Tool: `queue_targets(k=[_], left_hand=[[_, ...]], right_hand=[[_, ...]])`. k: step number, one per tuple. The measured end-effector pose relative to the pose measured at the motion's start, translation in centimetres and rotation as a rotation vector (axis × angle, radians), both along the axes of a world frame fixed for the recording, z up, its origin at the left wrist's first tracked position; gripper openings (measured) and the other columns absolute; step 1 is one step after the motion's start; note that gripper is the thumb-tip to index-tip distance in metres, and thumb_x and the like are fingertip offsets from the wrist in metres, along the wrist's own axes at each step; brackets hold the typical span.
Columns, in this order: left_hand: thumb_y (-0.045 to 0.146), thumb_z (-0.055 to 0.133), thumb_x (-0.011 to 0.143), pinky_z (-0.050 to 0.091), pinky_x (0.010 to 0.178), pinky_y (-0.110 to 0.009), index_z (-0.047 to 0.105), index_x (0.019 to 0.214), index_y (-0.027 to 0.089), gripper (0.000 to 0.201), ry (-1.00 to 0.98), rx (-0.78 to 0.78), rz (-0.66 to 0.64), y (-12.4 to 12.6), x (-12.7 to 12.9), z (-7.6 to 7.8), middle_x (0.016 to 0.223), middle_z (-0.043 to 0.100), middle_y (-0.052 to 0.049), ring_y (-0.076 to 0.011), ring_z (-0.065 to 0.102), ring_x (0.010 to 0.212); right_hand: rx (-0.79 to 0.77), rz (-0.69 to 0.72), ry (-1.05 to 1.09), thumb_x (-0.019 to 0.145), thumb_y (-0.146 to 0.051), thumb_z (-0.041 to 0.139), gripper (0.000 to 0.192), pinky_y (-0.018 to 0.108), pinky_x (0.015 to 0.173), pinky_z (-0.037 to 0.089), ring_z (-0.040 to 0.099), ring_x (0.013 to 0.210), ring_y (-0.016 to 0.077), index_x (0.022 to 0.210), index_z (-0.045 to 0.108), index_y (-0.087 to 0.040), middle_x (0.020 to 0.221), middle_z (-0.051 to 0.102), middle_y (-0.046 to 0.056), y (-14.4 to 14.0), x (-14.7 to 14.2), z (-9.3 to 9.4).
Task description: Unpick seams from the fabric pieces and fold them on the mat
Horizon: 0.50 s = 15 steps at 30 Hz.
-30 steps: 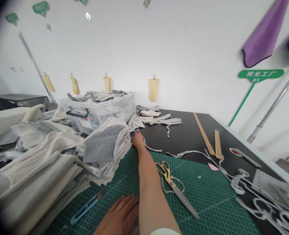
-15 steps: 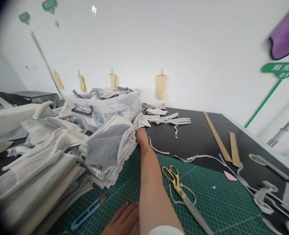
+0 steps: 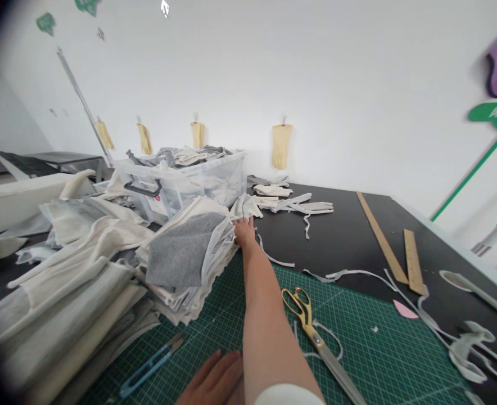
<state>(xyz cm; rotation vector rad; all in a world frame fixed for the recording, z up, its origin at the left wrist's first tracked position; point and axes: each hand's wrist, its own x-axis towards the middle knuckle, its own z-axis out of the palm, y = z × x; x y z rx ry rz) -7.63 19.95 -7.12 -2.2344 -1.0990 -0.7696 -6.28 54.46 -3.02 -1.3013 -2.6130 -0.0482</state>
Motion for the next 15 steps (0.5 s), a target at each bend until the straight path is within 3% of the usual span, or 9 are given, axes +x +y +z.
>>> queue_targets(k=[4, 7, 11, 15], left_hand=[[0.021, 0.041, 0.093, 0.037, 0.099, -0.021, 0.063, 0.091, 0.024, 0.023, -0.108, 0.018, 0.033, 0.0, 0.8, 0.1, 0.093, 0.069, 0.006, -0.0096, 0.06, 0.092], [0.03, 0.044, 0.092, 0.038, 0.099, -0.023, 0.062, 0.096, 0.024, 0.019, -0.068, -0.063, 0.04, -0.2, 0.9, 0.0, 0.098, 0.068, 0.006, -0.0109, 0.059, 0.095], [0.051, 0.049, 0.086, 0.043, 0.096, -0.03, 0.059, 0.113, 0.021, 0.041, 0.067, -0.318, 0.004, -0.9, 0.4, 1.6, 0.111, 0.066, -0.001, -0.017, 0.058, 0.104], [0.046, 0.051, 0.085, 0.043, 0.1, -0.036, 0.055, 0.123, 0.021, 0.045, 0.049, -0.595, 0.013, -1.7, 0.4, 3.9, 0.123, 0.061, -0.004, -0.0215, 0.055, 0.114]], right_hand=[[0.029, -0.042, 0.059, 0.081, -0.015, 0.051, 0.038, 0.055, 0.109, 0.009, 0.044, 0.118, 0.0315, 0.119, 0.056, -0.013, 0.119, 0.057, 0.017, -1.1, 0.2, 0.0], [0.05, -0.07, 0.122, 0.082, -0.014, 0.049, 0.032, 0.05, 0.109, 0.014, 0.047, 0.113, 0.0305, 0.113, 0.058, -0.01, 0.113, 0.059, 0.018, -2.3, 0.5, 0.5], [0.07, -0.134, 0.239, 0.086, -0.011, 0.041, 0.028, 0.039, 0.101, 0.029, 0.05, 0.106, 0.0275, 0.106, 0.059, -0.01, 0.109, 0.059, 0.018, -3.7, 1.4, 2.6], [0.116, -0.248, 0.406, 0.091, -0.015, 0.028, 0.036, 0.035, 0.087, 0.039, 0.052, 0.103, 0.0268, 0.118, 0.05, -0.011, 0.116, 0.055, 0.016, -4.7, 2.4, 6.3]])
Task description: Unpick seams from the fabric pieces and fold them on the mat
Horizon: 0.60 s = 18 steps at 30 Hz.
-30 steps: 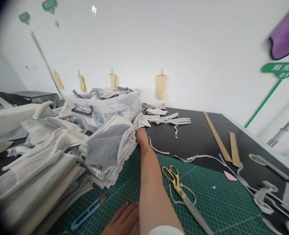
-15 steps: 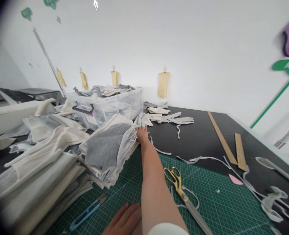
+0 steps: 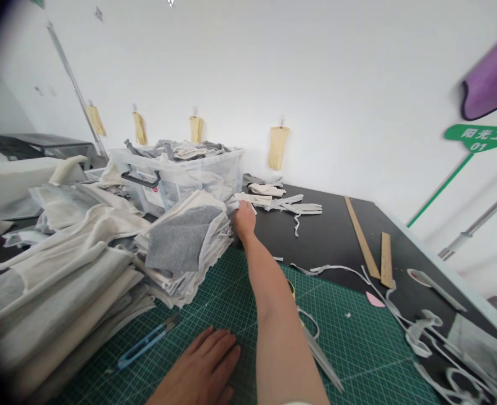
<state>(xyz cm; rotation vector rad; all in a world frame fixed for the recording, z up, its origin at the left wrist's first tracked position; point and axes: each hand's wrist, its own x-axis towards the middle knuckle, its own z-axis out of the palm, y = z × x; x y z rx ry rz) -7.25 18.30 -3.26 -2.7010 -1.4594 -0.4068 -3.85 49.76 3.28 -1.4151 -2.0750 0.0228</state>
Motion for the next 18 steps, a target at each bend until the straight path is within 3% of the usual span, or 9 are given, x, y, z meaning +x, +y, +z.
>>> queue_targets(k=[4, 8, 13, 18], left_hand=[[0.042, 0.048, 0.087, 0.037, 0.106, -0.043, 0.049, 0.13, 0.023, 0.047, -0.068, -0.149, 0.036, -0.7, 0.3, 1.4, 0.131, 0.056, -0.005, -0.0243, 0.049, 0.122], [0.039, 0.049, 0.086, 0.032, 0.11, -0.043, 0.049, 0.129, 0.024, 0.045, -0.141, -0.203, 0.064, -1.3, 0.4, 2.2, 0.13, 0.055, -0.004, -0.0227, 0.047, 0.123], [0.033, 0.049, 0.086, 0.029, 0.112, -0.043, 0.05, 0.126, 0.027, 0.041, -0.212, -0.191, 0.1, -2.1, 0.7, 2.9, 0.127, 0.054, -0.001, -0.0205, 0.046, 0.121], [0.029, 0.049, 0.085, 0.029, 0.11, -0.044, 0.055, 0.119, 0.025, 0.035, -0.209, -0.135, 0.088, -2.6, 0.9, 3.1, 0.121, 0.056, -0.003, -0.0207, 0.046, 0.118]], right_hand=[[0.061, -0.117, 0.133, 0.095, -0.023, 0.019, 0.041, 0.037, 0.081, 0.04, 0.054, 0.099, 0.0278, 0.127, 0.043, -0.012, 0.112, 0.057, 0.016, -1.0, 1.0, 4.6], [0.183, -0.167, 0.32, 0.096, -0.03, 0.024, 0.037, 0.034, 0.078, 0.04, 0.056, 0.091, 0.0257, 0.115, 0.05, -0.013, 0.097, 0.061, 0.013, -2.3, 2.4, 8.9], [0.384, -0.063, 0.586, 0.094, -0.037, 0.032, 0.033, 0.03, 0.071, 0.039, 0.054, 0.077, 0.0207, 0.086, 0.057, -0.016, 0.078, 0.06, 0.006, -5.4, 4.6, 12.6], [0.402, 0.081, 0.647, 0.091, -0.041, 0.037, 0.036, 0.026, 0.06, 0.034, 0.048, 0.063, 0.0157, 0.07, 0.053, -0.018, 0.063, 0.053, 0.0, -10.6, 6.7, 14.4]])
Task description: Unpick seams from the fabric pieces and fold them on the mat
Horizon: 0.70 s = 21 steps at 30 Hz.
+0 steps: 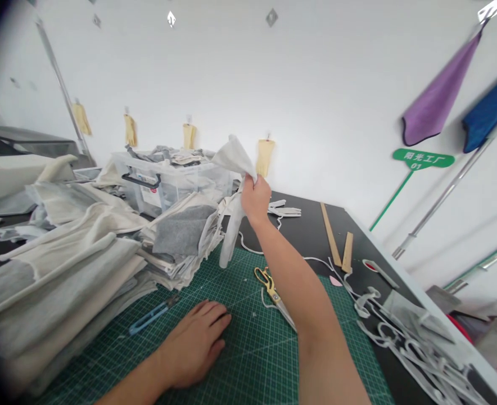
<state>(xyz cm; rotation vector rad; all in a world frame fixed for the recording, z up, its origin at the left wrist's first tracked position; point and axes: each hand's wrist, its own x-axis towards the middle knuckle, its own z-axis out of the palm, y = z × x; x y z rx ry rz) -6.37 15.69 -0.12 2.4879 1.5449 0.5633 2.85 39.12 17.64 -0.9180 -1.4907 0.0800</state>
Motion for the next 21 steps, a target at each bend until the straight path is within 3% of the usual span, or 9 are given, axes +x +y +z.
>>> queue_targets(k=[4, 7, 10, 13, 15, 17, 19, 21], left_hand=[[0.029, 0.049, 0.086, 0.033, 0.106, -0.043, 0.056, 0.116, 0.023, 0.032, 0.015, 0.082, -0.022, -0.3, -0.1, -0.2, 0.117, 0.058, -0.003, -0.0206, 0.048, 0.114], [0.023, 0.045, 0.087, 0.036, 0.102, -0.043, 0.061, 0.101, 0.02, 0.021, 0.013, 0.214, 0.006, -0.5, -0.2, -0.6, 0.101, 0.062, -0.004, -0.0194, 0.054, 0.103], [0.023, 0.044, 0.089, 0.046, 0.086, -0.037, 0.059, 0.084, 0.017, 0.016, -0.141, 0.422, 0.173, -0.5, -0.3, -0.8, 0.085, 0.061, -0.006, -0.0184, 0.057, 0.087], [0.033, 0.054, 0.086, 0.049, 0.077, -0.033, 0.054, 0.1, 0.015, 0.024, -0.408, 0.578, 0.353, -0.8, -0.2, -0.2, 0.093, 0.059, -0.009, -0.0201, 0.058, 0.089], [0.04, 0.058, 0.082, 0.051, 0.076, -0.033, 0.045, 0.12, 0.012, 0.048, -0.535, 0.576, 0.44, -1.0, 0.0, 0.5, 0.103, 0.058, -0.012, -0.022, 0.058, 0.095], [0.041, 0.057, 0.083, 0.051, 0.074, -0.031, 0.039, 0.129, 0.012, 0.058, -0.614, 0.527, 0.495, -1.2, 0.1, 1.3, 0.11, 0.058, -0.014, -0.0221, 0.059, 0.098], [0.038, 0.05, 0.087, 0.049, 0.07, -0.027, 0.051, 0.116, 0.014, 0.037, -0.605, 0.455, 0.443, -1.4, 0.1, 1.9, 0.099, 0.063, -0.009, -0.0185, 0.061, 0.089], [0.033, 0.043, 0.091, 0.045, 0.064, -0.024, 0.06, 0.087, 0.017, 0.024, -0.54, 0.392, 0.349, -1.6, -0.1, 2.2, 0.075, 0.062, -0.003, -0.0142, 0.06, 0.071]], right_hand=[[-0.05, 0.142, -0.038, 0.088, -0.039, 0.042, 0.035, 0.025, 0.055, 0.031, 0.042, 0.056, 0.0131, 0.061, 0.049, -0.018, 0.055, 0.046, -0.003, -4.8, 1.6, 0.4], [-0.086, 0.206, -0.067, 0.086, -0.038, 0.044, 0.033, 0.024, 0.054, 0.031, 0.041, 0.057, 0.0131, 0.062, 0.052, -0.017, 0.056, 0.048, -0.002, -8.3, 2.6, 0.1], [-0.153, 0.257, -0.102, 0.086, -0.039, 0.044, 0.032, 0.024, 0.054, 0.032, 0.044, 0.057, 0.0141, 0.067, 0.057, -0.017, 0.058, 0.052, -0.002, -11.3, 3.0, -1.2], [-0.262, 0.32, -0.142, 0.086, -0.038, 0.045, 0.03, 0.024, 0.054, 0.033, 0.046, 0.058, 0.0148, 0.069, 0.06, -0.018, 0.061, 0.055, -0.001, -13.7, 2.7, -3.3], [-0.334, 0.356, -0.151, 0.086, -0.039, 0.045, 0.031, 0.024, 0.053, 0.033, 0.046, 0.058, 0.0148, 0.07, 0.06, -0.018, 0.062, 0.055, -0.001, -14.8, 2.4, -4.6], [-0.389, 0.395, -0.146, 0.086, -0.04, 0.044, 0.032, 0.023, 0.052, 0.033, 0.045, 0.059, 0.0145, 0.071, 0.061, -0.018, 0.063, 0.055, -0.001, -15.6, 2.1, -5.5], [-0.422, 0.427, -0.153, 0.086, -0.042, 0.045, 0.033, 0.022, 0.051, 0.032, 0.044, 0.059, 0.0139, 0.072, 0.061, -0.017, 0.063, 0.055, -0.001, -16.2, 1.9, -6.2], [-0.447, 0.442, -0.17, 0.086, -0.042, 0.045, 0.033, 0.022, 0.05, 0.031, 0.042, 0.058, 0.0129, 0.071, 0.06, -0.017, 0.061, 0.052, -0.002, -16.6, 1.9, -6.6]])
